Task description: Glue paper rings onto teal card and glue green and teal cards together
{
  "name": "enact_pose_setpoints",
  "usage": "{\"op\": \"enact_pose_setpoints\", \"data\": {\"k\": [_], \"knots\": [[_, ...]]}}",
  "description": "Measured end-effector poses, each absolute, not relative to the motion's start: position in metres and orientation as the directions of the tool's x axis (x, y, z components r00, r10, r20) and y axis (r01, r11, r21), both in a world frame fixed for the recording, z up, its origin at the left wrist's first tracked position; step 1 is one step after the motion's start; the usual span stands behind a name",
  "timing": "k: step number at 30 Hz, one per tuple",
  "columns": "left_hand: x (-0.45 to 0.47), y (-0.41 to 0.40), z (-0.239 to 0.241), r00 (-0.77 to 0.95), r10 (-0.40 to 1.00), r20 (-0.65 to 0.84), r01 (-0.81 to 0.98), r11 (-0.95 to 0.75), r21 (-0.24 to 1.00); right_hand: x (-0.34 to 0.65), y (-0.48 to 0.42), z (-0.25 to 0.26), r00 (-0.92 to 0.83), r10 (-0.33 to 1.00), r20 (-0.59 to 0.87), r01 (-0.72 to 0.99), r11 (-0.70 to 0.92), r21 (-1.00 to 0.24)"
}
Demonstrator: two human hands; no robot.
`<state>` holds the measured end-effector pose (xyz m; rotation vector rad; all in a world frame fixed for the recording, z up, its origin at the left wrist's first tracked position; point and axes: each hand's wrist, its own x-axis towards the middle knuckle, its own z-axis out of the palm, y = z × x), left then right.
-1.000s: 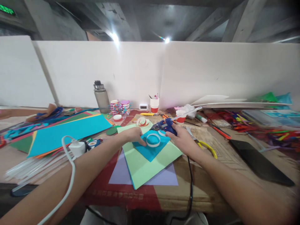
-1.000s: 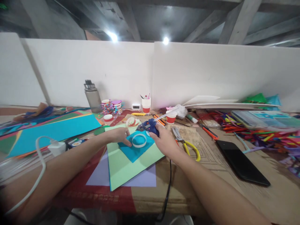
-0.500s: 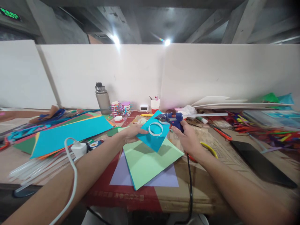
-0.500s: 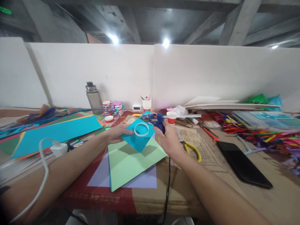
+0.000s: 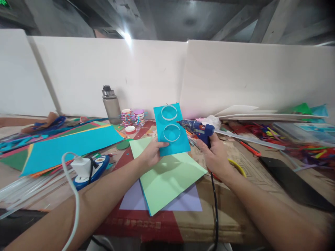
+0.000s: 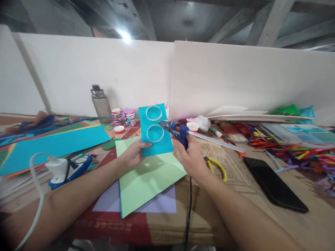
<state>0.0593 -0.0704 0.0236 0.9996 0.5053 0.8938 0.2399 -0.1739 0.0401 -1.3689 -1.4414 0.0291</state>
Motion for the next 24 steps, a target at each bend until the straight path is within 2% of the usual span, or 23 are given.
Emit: {"op": "enact_pose_setpoints", "data": {"k": [10, 16, 24], "knots": [[0.056, -0.078, 0.021, 0.540, 0.841, 0.004, -0.431, 0.273, 0.860, 0.238, -0.173, 0.035, 0.126, 0.818, 0.561, 0.791, 0.259, -0.555], [0.056, -0.082, 0.020, 0.593, 0.804, 0.046, -0.420, 0.260, 0.869, 0.231, -0.174, 0.032, 0.035, 0.814, 0.580, 0.831, 0.298, -0.469], [0.059, -0.091, 0.018, 0.640, 0.766, 0.055, -0.413, 0.284, 0.865, 0.233, -0.173, 0.032, 0.038, 0.800, 0.599, 0.888, 0.248, -0.387]]}}
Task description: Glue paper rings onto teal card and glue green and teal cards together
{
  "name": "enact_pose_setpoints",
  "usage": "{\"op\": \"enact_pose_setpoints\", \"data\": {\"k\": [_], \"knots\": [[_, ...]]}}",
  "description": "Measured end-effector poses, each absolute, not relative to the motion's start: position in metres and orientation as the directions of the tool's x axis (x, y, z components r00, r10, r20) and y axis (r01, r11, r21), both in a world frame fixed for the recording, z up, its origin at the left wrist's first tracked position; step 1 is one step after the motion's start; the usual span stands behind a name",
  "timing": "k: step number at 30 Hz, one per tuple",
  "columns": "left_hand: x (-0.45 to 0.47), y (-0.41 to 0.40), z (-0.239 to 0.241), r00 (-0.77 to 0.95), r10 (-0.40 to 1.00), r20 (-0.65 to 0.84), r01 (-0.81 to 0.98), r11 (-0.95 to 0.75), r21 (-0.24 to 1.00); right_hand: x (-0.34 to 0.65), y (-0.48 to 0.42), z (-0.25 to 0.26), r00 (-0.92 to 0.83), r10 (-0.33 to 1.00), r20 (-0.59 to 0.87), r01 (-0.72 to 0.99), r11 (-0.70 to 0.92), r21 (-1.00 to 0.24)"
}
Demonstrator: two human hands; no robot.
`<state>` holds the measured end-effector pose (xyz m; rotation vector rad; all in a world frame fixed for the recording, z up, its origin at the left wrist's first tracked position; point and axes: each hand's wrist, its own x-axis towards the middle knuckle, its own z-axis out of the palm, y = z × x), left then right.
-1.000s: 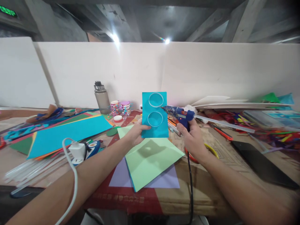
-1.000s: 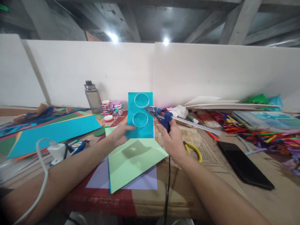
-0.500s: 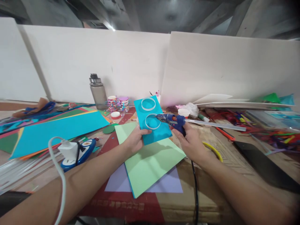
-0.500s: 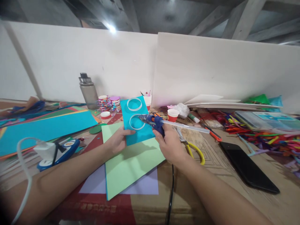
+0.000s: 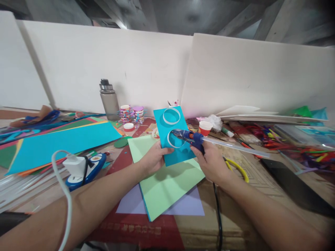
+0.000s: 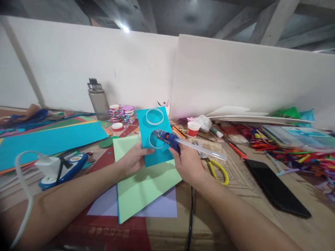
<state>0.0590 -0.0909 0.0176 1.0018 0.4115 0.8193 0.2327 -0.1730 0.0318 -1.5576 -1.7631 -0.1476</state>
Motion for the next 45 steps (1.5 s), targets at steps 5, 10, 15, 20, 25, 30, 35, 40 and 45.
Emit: {"op": "enact_pose_setpoints", "data": {"k": [5, 10, 15, 20, 25, 30, 35, 40, 45], "knots": [[0.060, -0.089, 0.015, 0.547, 0.833, 0.085, -0.443, 0.202, 0.873, 0.237, -0.174, 0.036, 0.086, 0.780, 0.620, 0.932, 0.157, -0.327], [0.060, -0.084, 0.013, 0.438, 0.884, 0.163, -0.460, 0.064, 0.886, 0.237, -0.172, 0.036, 0.095, 0.788, 0.608, 0.958, 0.094, -0.272], [0.059, -0.080, 0.014, 0.385, 0.902, 0.198, -0.463, 0.003, 0.886, 0.234, -0.173, 0.034, 0.084, 0.825, 0.559, 0.957, 0.091, -0.277], [0.057, -0.075, 0.013, 0.385, 0.903, 0.189, -0.493, 0.028, 0.870, 0.229, -0.177, 0.038, 0.099, 0.872, 0.479, 0.915, 0.109, -0.388], [0.054, -0.070, 0.015, 0.391, 0.917, 0.081, -0.504, 0.139, 0.852, 0.231, -0.177, 0.040, 0.130, 0.889, 0.439, 0.797, 0.170, -0.580], [0.053, -0.070, 0.016, 0.519, 0.854, 0.028, -0.479, 0.264, 0.837, 0.236, -0.172, 0.036, 0.198, 0.849, 0.489, 0.738, 0.200, -0.645], [0.055, -0.072, 0.012, 0.539, 0.839, 0.079, -0.471, 0.222, 0.854, 0.238, -0.171, 0.035, 0.192, 0.843, 0.503, 0.716, 0.230, -0.659], [0.055, -0.070, 0.009, 0.519, 0.848, 0.108, -0.469, 0.177, 0.865, 0.237, -0.173, 0.035, 0.145, 0.841, 0.522, 0.732, 0.264, -0.628], [0.055, -0.070, 0.009, 0.489, 0.868, 0.090, -0.455, 0.165, 0.875, 0.238, -0.172, 0.033, 0.175, 0.837, 0.518, 0.723, 0.247, -0.645]]}}
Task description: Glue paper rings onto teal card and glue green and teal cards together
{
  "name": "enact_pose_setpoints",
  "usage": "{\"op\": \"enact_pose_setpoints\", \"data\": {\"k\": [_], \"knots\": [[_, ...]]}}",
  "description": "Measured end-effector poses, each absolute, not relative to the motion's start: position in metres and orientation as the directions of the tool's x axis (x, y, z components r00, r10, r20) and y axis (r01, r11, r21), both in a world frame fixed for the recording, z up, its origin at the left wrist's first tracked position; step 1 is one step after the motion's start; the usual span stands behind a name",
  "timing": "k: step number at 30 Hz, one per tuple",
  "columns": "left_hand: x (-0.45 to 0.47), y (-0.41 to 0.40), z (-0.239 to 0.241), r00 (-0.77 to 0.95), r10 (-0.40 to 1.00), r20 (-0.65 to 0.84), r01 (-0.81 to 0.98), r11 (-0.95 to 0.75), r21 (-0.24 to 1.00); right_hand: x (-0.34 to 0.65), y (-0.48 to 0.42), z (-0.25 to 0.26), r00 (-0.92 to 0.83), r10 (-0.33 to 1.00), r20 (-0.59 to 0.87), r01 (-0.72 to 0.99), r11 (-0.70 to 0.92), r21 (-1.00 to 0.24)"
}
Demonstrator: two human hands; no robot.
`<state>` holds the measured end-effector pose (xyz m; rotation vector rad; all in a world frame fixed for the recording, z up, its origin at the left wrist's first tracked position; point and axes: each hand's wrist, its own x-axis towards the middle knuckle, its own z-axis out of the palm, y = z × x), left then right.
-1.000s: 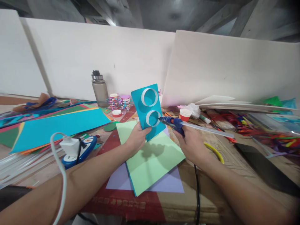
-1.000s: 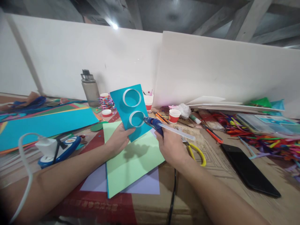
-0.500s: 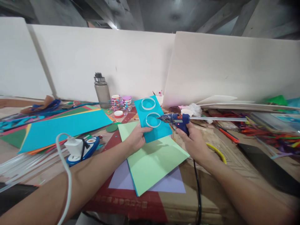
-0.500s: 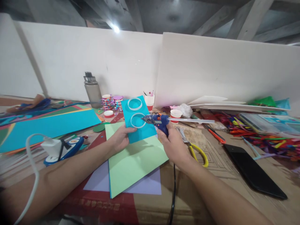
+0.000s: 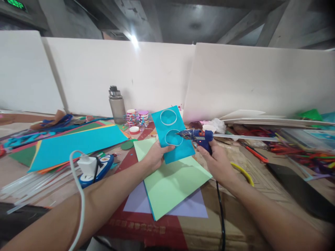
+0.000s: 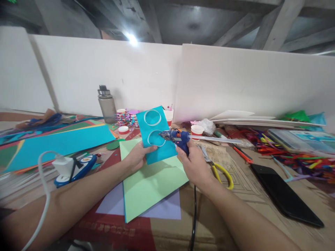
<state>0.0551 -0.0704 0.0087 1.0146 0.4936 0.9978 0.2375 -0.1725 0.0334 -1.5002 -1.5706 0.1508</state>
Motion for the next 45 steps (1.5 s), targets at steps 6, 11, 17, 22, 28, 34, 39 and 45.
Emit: {"op": "enact_pose_setpoints", "data": {"k": [6, 11, 17, 22, 28, 34, 39, 45], "knots": [[0.057, -0.072, 0.010, 0.508, 0.854, 0.114, -0.465, 0.161, 0.871, 0.239, -0.171, 0.032, 0.174, 0.825, 0.538, 0.731, 0.258, -0.631], [0.055, -0.073, 0.011, 0.526, 0.841, 0.124, -0.447, 0.150, 0.882, 0.238, -0.173, 0.033, 0.166, 0.827, 0.538, 0.745, 0.252, -0.617], [0.054, -0.072, 0.013, 0.481, 0.867, 0.129, -0.425, 0.102, 0.899, 0.233, -0.178, 0.039, 0.128, 0.839, 0.529, 0.818, 0.212, -0.534], [0.054, -0.071, 0.015, 0.393, 0.901, 0.182, -0.425, 0.002, 0.905, 0.229, -0.180, 0.041, 0.062, 0.886, 0.460, 0.869, 0.179, -0.462], [0.054, -0.066, 0.012, 0.325, 0.913, 0.247, -0.384, -0.111, 0.917, 0.233, -0.180, 0.041, 0.054, 0.884, 0.464, 0.864, 0.191, -0.465], [0.051, -0.057, 0.004, 0.305, 0.897, 0.318, -0.289, -0.231, 0.929, 0.234, -0.180, 0.041, 0.022, 0.893, 0.449, 0.842, 0.226, -0.490], [0.049, -0.055, 0.003, 0.278, 0.890, 0.361, -0.208, -0.311, 0.927, 0.234, -0.180, 0.042, 0.040, 0.887, 0.461, 0.887, 0.180, -0.424], [0.049, -0.059, 0.008, 0.247, 0.893, 0.377, -0.209, -0.330, 0.920, 0.235, -0.182, 0.045, 0.019, 0.864, 0.503, 0.928, 0.172, -0.331]]}}
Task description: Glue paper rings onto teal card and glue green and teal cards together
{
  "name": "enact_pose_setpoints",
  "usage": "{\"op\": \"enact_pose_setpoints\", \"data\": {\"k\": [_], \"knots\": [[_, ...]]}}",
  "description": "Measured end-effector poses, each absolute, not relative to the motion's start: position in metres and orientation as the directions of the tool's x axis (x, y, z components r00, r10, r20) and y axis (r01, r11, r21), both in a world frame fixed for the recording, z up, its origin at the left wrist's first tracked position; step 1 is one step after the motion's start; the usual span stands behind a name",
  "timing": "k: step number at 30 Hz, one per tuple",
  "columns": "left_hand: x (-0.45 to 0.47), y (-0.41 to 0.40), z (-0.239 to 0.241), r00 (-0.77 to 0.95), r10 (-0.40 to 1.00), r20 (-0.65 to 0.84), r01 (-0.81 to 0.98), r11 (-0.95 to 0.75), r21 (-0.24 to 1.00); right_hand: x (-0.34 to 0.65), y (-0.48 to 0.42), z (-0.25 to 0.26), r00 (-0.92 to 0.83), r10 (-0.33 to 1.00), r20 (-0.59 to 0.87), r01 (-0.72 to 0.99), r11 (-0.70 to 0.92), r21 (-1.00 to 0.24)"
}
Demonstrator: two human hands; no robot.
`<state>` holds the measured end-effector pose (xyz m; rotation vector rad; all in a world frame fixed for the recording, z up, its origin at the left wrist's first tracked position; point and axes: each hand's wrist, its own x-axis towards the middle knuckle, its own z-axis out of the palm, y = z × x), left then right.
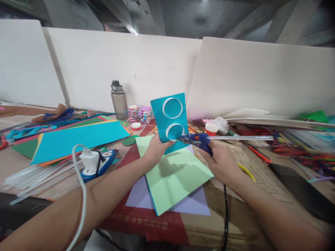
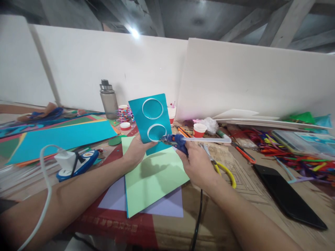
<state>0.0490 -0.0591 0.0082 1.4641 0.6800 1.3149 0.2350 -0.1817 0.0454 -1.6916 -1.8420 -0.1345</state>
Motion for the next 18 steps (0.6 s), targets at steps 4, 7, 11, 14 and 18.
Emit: {"op": "enact_pose_setpoints", "data": {"k": [4, 7, 11, 14, 18], "knots": [[0.050, -0.062, 0.009, 0.284, 0.884, 0.372, -0.180, -0.332, 0.926, 0.235, -0.181, 0.044, 0.020, 0.884, 0.466, 0.890, 0.197, -0.410], [0.049, -0.063, 0.009, 0.295, 0.894, 0.336, -0.126, -0.312, 0.942, 0.234, -0.180, 0.044, 0.000, 0.902, 0.431, 0.853, 0.225, -0.471], [0.049, -0.060, 0.007, 0.307, 0.889, 0.339, -0.142, -0.310, 0.940, 0.234, -0.182, 0.047, 0.018, 0.905, 0.425, 0.871, 0.194, -0.450], [0.047, -0.056, 0.006, 0.313, 0.881, 0.354, -0.184, -0.310, 0.933, 0.235, -0.184, 0.050, 0.030, 0.889, 0.457, 0.897, 0.178, -0.405], [0.046, -0.052, 0.004, 0.312, 0.881, 0.356, -0.209, -0.302, 0.930, 0.238, -0.184, 0.053, 0.031, 0.874, 0.485, 0.875, 0.211, -0.436]]}}
